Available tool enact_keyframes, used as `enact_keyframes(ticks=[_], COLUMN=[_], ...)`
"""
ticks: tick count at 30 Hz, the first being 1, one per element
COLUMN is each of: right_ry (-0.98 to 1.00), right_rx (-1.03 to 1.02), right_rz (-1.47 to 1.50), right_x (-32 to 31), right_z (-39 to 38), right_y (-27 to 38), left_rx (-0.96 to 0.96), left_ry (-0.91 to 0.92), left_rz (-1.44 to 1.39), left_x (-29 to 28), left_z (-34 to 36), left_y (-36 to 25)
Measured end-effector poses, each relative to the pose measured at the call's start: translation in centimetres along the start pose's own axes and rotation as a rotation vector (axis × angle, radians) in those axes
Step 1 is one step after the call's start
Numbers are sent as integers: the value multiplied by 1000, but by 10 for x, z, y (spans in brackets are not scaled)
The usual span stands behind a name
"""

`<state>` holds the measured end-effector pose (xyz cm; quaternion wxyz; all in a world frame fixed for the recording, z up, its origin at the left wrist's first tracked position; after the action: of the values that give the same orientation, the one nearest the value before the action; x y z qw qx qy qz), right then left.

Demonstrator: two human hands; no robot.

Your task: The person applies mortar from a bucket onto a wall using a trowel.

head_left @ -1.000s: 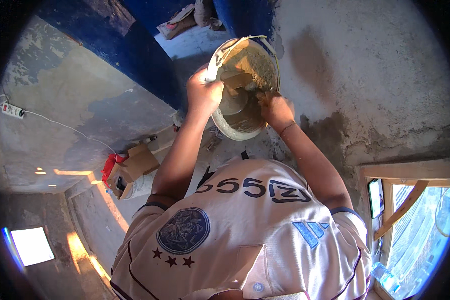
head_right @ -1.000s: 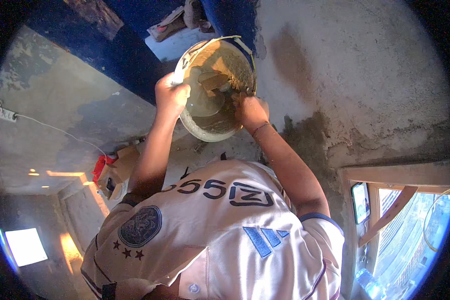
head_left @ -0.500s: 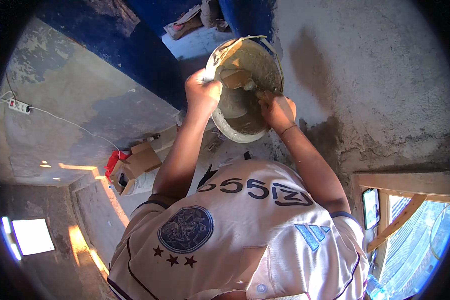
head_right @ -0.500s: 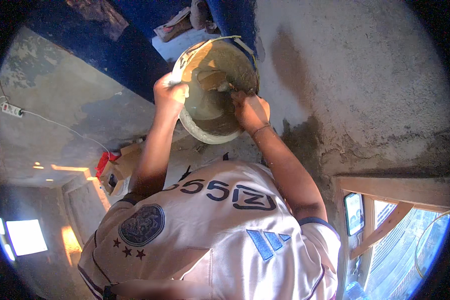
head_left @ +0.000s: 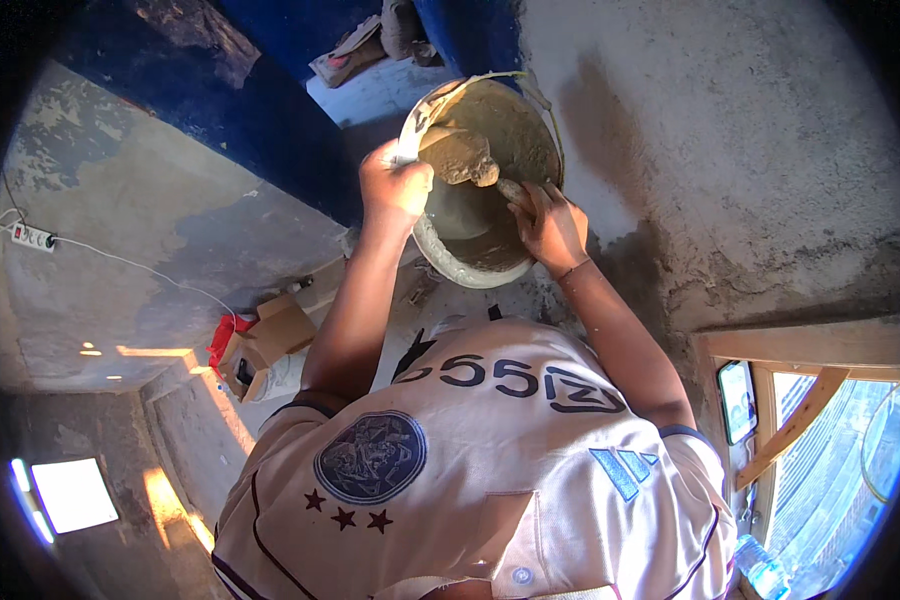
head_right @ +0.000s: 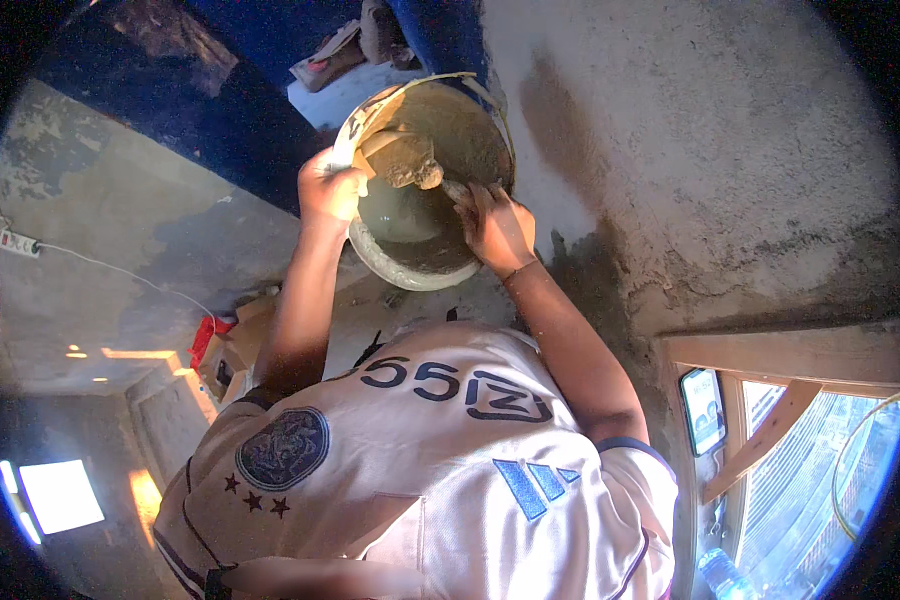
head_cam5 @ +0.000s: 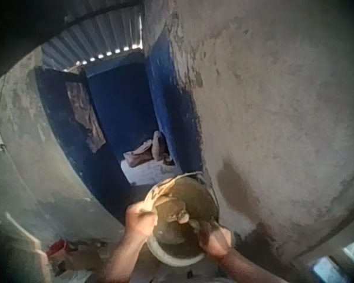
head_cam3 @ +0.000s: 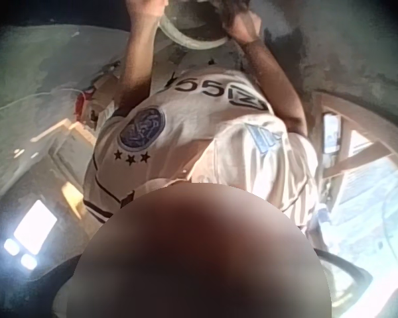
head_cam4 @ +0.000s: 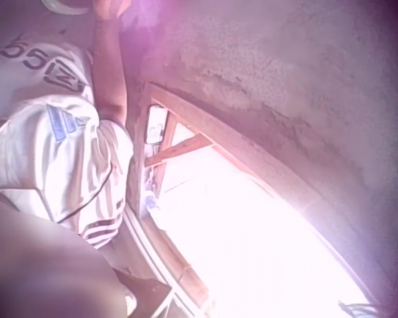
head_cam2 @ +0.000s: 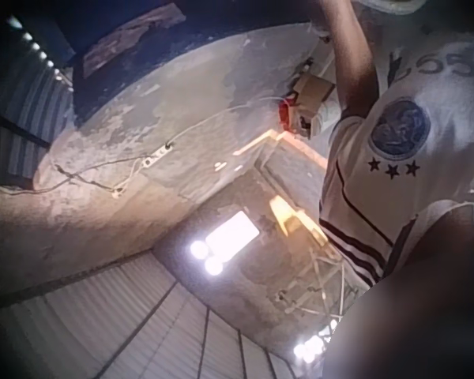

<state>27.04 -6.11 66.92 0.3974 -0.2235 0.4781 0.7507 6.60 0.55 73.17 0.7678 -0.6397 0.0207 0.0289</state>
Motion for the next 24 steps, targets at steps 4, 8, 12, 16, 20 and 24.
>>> enact_keyframes(ticks=[4, 8, 12, 16, 20, 24], right_ry=[-20, 1, 31, -26, 67, 140], right_rx=[21, 96, 225, 177, 280, 377], right_rz=[35, 49, 13, -2, 34, 39], right_x=[-13, -18, -8, 0, 46, 107], right_z=[-7, -14, -28, -45, -72, -117], right_y=[-7, -19, -42, -53, -71, -102], left_rx=[-22, -41, -82, -162, -288, -475], left_ry=[-22, -76, -66, -108, -123, -37], left_rz=[-52, -90, -35, -81, -98, 32], left_x=[2, 5, 16, 28, 6, 5], left_z=[6, 11, 9, 3, -3, -21], left_y=[2, 15, 47, 96, 176, 252])
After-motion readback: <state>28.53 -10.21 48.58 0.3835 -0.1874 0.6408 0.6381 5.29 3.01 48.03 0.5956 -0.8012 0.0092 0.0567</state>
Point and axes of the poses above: each hand's wrist, its own z-axis towards the middle knuckle, its own x-axis out of the palm, y = z × x, the point moved 8 cm from there along z, towards the middle knuckle, and after that the axes turned 2 degrees about z, right-handed, at the moved point
